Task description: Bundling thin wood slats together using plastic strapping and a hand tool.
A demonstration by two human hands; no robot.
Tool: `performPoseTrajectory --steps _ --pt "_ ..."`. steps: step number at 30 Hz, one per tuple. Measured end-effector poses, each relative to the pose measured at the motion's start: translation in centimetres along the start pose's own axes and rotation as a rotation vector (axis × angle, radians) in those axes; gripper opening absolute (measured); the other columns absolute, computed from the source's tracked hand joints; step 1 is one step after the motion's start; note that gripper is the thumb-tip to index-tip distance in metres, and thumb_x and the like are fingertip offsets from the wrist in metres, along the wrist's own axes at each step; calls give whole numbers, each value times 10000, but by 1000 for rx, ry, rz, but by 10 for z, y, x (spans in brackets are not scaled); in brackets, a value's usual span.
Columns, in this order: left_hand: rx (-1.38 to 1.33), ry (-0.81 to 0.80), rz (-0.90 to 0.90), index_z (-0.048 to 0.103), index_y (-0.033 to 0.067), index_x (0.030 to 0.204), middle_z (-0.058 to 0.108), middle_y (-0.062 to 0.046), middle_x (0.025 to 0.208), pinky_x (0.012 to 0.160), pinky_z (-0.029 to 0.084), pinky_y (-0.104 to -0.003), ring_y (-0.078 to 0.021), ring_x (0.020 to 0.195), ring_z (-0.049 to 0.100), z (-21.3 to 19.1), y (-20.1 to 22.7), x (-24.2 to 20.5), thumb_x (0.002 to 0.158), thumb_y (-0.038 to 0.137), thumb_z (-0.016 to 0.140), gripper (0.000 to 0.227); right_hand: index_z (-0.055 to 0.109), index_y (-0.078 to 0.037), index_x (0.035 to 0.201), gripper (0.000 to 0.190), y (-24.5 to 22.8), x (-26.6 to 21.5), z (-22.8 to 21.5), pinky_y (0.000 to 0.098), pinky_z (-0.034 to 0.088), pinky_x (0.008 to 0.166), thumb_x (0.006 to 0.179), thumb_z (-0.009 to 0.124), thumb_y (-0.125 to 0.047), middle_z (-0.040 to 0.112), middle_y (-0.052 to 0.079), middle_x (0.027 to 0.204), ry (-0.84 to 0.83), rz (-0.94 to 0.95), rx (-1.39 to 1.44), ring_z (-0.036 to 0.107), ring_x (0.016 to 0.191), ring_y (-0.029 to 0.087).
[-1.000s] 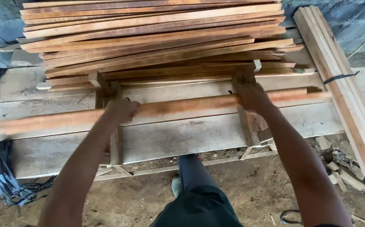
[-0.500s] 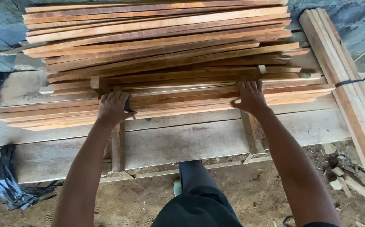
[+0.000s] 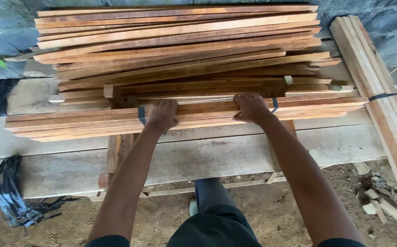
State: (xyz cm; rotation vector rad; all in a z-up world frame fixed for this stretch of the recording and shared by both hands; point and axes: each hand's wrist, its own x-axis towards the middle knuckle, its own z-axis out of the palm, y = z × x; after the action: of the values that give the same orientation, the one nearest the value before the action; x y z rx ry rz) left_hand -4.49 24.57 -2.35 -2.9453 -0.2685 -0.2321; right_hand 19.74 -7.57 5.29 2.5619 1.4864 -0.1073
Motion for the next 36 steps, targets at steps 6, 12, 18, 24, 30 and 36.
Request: performPoseTrajectory --steps 6,12,18,24,30,36 --pt "12 255 156 621 147 1097 642 -60 937 647 621 -447 -288 820 721 16 -13 -1 449 646 897 864 560 -225 1240 681 1 -2 -12 512 544 963 720 806 -589 740 31 1123 -99 24 58 718 1136 277" --pt "-7 143 136 599 141 1131 693 -53 968 676 620 -434 -271 893 736 -18 -12 -5 535 636 849 815 565 -194 1256 684 1 -4 -21 494 551 970 729 778 -573 737 64 1163 -88 2 51 711 1158 302" --pt "26 133 144 590 163 1083 692 -8 916 665 614 -391 -226 843 742 -37 -9 -7 531 648 877 789 576 -201 1333 718 -3 -8 -15 502 546 971 764 767 -595 722 77 1206 -86 33 14 711 1166 301" --pt "-79 -79 82 569 131 1206 716 -70 1068 756 618 -457 -293 981 739 -43 -9 -2 665 610 822 765 643 -146 1192 765 -14 -20 -64 517 525 957 766 649 -781 756 138 1120 -83 -3 183 718 1136 359" --pt "-253 60 77 638 39 1096 723 -161 989 719 621 -451 -339 926 746 -118 6 -14 798 645 758 685 721 -137 1100 778 -19 -24 -91 491 547 930 760 583 -824 778 191 1035 -106 3 75 730 1085 378" --pt "-80 319 36 626 133 962 713 -55 838 583 600 -398 -251 776 758 -79 10 -10 750 841 630 740 724 -173 1025 767 -16 -19 -78 451 566 920 767 578 -880 789 119 990 -79 19 92 754 1047 313"
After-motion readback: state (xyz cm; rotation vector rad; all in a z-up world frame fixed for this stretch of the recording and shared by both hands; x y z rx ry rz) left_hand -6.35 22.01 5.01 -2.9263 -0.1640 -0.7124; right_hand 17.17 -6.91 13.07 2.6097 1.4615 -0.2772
